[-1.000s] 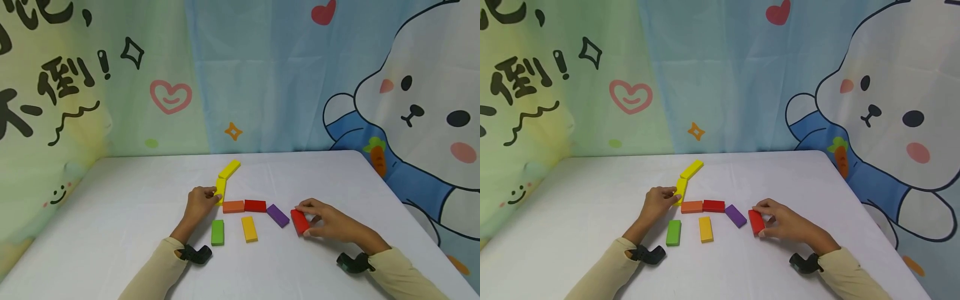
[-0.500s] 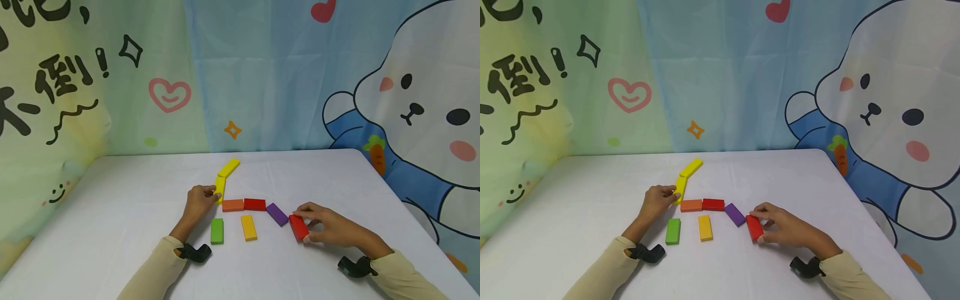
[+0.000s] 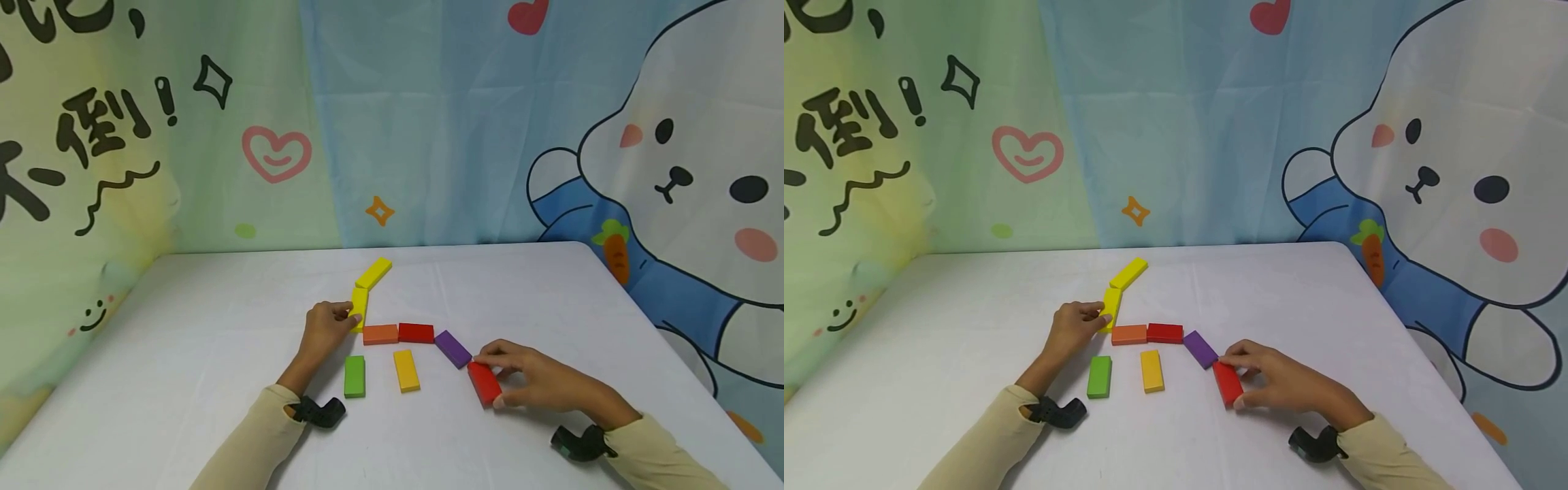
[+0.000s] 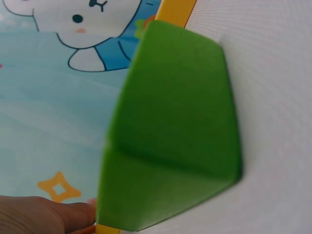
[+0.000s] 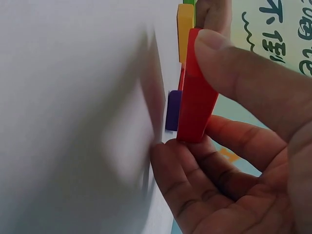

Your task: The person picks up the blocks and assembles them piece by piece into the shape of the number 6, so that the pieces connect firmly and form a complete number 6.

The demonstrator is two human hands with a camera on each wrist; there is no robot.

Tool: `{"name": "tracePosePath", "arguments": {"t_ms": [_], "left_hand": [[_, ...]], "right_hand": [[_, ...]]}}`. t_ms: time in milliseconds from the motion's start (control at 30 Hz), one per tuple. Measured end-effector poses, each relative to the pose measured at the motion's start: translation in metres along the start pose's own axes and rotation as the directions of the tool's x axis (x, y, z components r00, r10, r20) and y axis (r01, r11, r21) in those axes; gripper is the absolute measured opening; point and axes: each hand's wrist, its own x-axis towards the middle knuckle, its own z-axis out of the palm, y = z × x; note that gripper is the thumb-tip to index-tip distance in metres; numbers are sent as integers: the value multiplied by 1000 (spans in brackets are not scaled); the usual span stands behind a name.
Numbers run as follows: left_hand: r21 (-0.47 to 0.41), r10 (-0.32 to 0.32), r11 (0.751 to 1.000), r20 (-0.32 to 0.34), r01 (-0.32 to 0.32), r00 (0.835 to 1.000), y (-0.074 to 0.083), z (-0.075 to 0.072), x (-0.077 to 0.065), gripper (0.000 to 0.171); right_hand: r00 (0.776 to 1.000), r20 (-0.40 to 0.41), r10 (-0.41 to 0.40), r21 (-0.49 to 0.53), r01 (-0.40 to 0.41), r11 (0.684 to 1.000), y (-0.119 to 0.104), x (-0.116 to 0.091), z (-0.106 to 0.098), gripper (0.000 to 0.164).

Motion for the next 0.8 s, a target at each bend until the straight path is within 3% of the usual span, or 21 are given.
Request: {"name": "tracePosePath", "arguments": {"t_ms": [200, 800], "left_hand": [[-1, -1, 1000, -8, 1, 1000, 1, 0, -1, 34], [-10, -5, 1000, -6, 5, 1000, 2, -1, -1, 34]], "right_hand": [[1000, 7, -25, -19, 25, 1000, -3, 0, 3, 60], [1000, -18, 17, -158, -19, 987, -8, 7, 11, 63]]}}
